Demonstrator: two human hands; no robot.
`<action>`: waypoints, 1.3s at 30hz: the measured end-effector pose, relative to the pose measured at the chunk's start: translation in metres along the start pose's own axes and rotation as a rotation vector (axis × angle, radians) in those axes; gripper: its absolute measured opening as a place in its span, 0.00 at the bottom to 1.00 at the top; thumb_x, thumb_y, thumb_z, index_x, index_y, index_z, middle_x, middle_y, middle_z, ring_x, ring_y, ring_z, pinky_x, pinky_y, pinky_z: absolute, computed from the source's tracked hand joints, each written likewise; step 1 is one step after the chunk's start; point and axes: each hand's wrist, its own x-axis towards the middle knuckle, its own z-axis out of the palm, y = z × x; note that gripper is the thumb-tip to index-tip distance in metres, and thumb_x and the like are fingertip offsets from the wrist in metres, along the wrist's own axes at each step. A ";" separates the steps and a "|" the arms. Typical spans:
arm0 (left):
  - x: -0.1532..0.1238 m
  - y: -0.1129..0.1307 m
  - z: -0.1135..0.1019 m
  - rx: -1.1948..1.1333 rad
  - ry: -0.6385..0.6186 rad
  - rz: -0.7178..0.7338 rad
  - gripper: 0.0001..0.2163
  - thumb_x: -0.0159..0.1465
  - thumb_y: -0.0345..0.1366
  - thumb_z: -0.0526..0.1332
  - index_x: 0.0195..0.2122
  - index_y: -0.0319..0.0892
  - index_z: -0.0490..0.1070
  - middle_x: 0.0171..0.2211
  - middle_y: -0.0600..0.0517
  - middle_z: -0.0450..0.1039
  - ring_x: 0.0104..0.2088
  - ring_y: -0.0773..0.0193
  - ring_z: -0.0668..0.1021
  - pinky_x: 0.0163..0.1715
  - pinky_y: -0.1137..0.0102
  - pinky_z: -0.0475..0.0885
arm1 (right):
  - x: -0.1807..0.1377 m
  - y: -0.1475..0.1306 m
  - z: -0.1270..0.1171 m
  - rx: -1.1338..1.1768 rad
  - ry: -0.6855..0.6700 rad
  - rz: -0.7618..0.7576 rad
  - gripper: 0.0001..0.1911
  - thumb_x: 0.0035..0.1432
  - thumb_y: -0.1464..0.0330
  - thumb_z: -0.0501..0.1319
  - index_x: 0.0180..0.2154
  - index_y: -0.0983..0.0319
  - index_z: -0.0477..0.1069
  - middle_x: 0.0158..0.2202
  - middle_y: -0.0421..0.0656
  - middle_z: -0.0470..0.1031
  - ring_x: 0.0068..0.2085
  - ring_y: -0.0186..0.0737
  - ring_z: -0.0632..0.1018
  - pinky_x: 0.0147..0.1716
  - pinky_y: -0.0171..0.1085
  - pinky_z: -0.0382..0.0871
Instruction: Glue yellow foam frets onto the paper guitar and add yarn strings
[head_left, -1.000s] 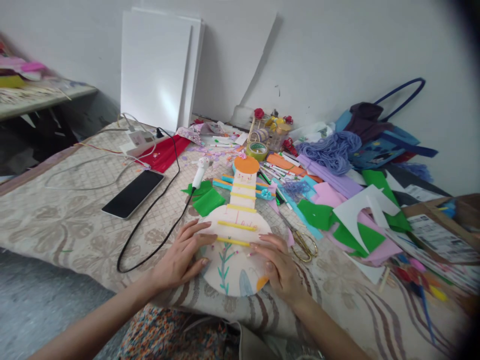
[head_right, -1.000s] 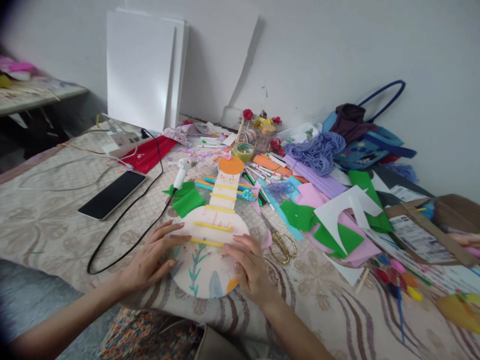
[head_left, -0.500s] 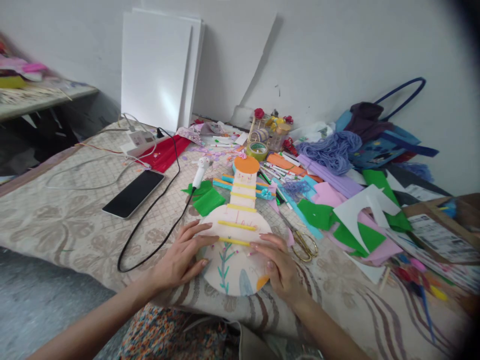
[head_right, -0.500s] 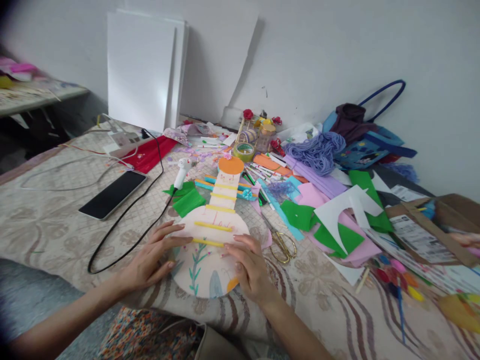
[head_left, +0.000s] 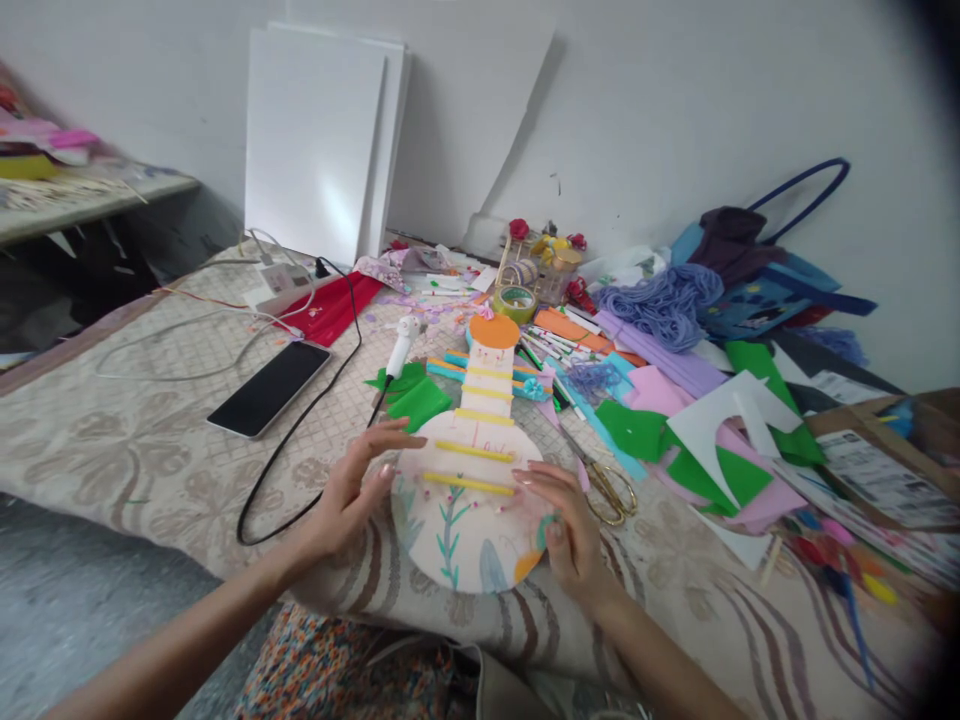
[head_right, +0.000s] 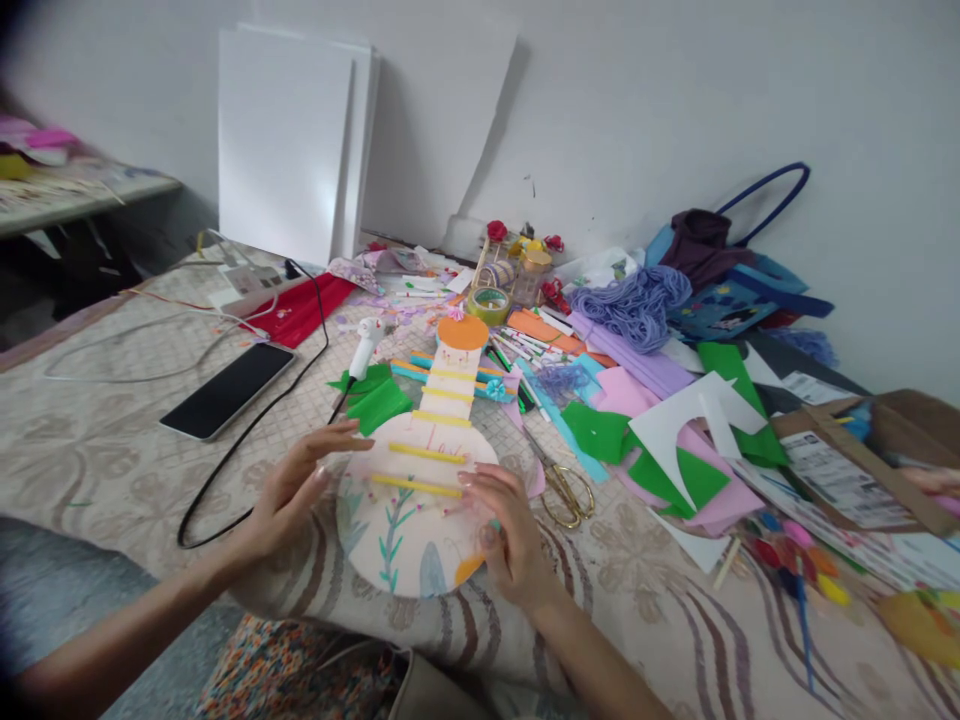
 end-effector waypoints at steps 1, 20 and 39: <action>0.006 0.001 -0.001 -0.017 0.025 -0.004 0.16 0.71 0.41 0.50 0.53 0.42 0.68 0.52 0.44 0.71 0.61 0.51 0.65 0.61 0.56 0.60 | 0.004 0.001 -0.002 -0.004 0.009 -0.004 0.20 0.69 0.63 0.45 0.57 0.58 0.63 0.53 0.48 0.72 0.58 0.52 0.66 0.55 0.56 0.61; 0.064 -0.010 0.021 0.210 -0.182 0.314 0.17 0.72 0.40 0.46 0.43 0.42 0.74 0.46 0.45 0.75 0.58 0.56 0.69 0.64 0.54 0.53 | 0.032 0.034 -0.002 0.026 -0.098 -0.028 0.21 0.68 0.58 0.45 0.55 0.58 0.66 0.52 0.50 0.72 0.58 0.53 0.66 0.55 0.57 0.62; 0.062 -0.015 0.020 0.322 -0.240 0.425 0.13 0.69 0.37 0.50 0.43 0.41 0.74 0.51 0.42 0.73 0.56 0.53 0.71 0.63 0.50 0.54 | 0.037 0.034 -0.002 -0.002 -0.125 -0.035 0.20 0.68 0.60 0.45 0.53 0.59 0.68 0.50 0.51 0.71 0.56 0.52 0.68 0.54 0.57 0.62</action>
